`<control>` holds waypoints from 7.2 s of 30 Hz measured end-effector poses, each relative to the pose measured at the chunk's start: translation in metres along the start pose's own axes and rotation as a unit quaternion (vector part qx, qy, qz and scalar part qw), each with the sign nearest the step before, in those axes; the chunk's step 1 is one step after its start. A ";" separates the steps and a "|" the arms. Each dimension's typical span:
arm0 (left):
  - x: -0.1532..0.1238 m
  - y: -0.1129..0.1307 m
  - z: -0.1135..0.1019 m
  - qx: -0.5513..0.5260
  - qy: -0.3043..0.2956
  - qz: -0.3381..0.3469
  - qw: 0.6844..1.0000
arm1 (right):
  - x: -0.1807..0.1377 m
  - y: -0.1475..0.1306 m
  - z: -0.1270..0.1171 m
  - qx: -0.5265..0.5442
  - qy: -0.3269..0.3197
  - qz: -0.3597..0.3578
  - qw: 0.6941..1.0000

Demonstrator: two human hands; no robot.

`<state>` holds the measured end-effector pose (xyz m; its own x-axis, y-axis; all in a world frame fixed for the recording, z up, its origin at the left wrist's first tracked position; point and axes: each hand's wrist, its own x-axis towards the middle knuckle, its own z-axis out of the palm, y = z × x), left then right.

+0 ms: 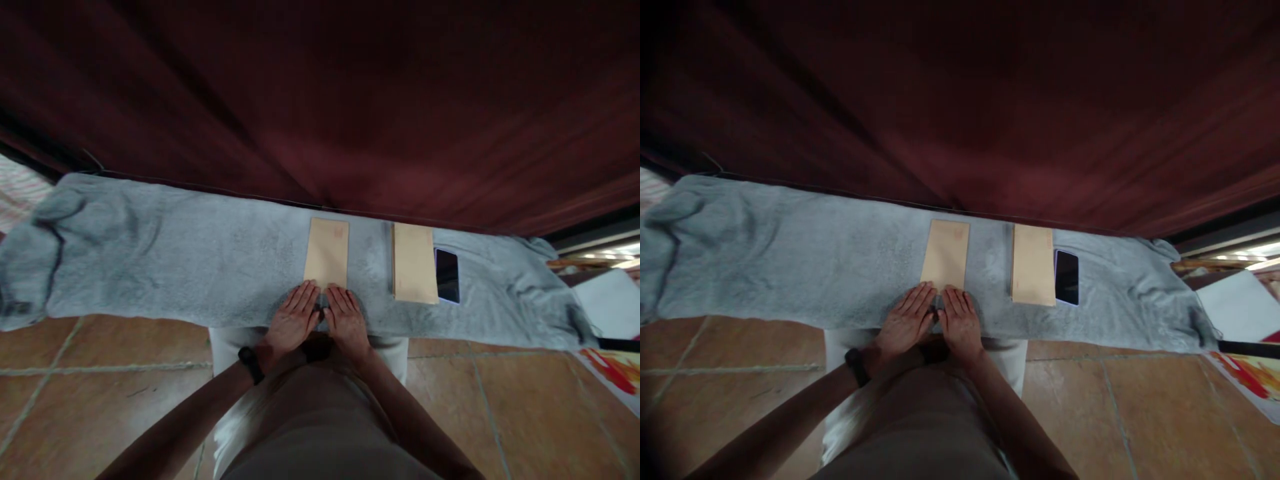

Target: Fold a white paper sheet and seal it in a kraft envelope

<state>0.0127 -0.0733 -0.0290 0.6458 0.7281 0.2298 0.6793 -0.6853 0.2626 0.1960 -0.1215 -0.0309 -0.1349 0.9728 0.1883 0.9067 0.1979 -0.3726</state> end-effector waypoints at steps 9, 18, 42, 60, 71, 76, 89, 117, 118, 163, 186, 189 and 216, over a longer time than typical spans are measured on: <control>0.014 0.003 0.000 0.015 -0.031 0.046 0.998 | -0.006 0.009 -0.006 -0.014 0.027 0.027 0.999; 0.032 -0.005 -0.003 0.018 -0.087 0.120 0.989 | -0.010 0.020 -0.012 -0.016 0.023 0.041 0.999; 0.033 -0.022 -0.012 -0.030 -0.134 0.148 0.979 | -0.012 0.027 -0.007 -0.018 0.028 -0.003 0.999; 0.039 -0.019 0.006 -0.162 0.078 -0.140 0.974 | 0.003 0.020 0.001 0.011 0.049 0.038 0.998; 0.057 -0.018 0.009 -0.176 0.077 -0.224 0.956 | 0.026 0.020 0.011 0.049 0.140 0.168 0.975; 0.058 -0.021 0.009 -0.240 0.074 -0.280 0.927 | 0.034 0.025 0.015 0.100 0.170 0.178 0.964; 0.071 -0.022 0.007 -0.299 0.079 -0.234 0.922 | 0.044 0.032 0.011 0.186 0.200 0.182 0.945; 0.075 -0.021 0.008 -0.170 0.033 -0.252 0.952 | 0.057 0.136 -0.051 -0.177 0.135 0.214 0.951; 0.074 -0.021 0.008 -0.169 0.031 -0.250 0.953 | 0.057 0.137 -0.050 -0.179 0.132 0.218 0.950; 0.070 -0.002 -0.010 -0.045 0.005 -0.263 0.964 | 0.022 0.019 -0.001 0.055 0.028 -0.029 0.998; 0.016 0.006 0.001 -0.011 -0.045 -0.019 0.999 | 0.007 0.021 -0.006 -0.003 -0.019 -0.028 0.999; 0.016 0.008 -0.001 -0.002 -0.053 -0.029 0.998 | 0.005 0.025 -0.009 0.006 -0.027 -0.041 0.999; 0.015 0.010 -0.004 0.039 -0.071 -0.045 0.996 | 0.012 0.015 -0.005 -0.015 -0.027 -0.046 0.998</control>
<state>0.0278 -0.0693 -0.0192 0.6199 0.7813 0.0731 0.7582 -0.6203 0.2007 0.2098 -0.1077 -0.0295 -0.2392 0.9559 0.1702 0.9008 0.2839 -0.3287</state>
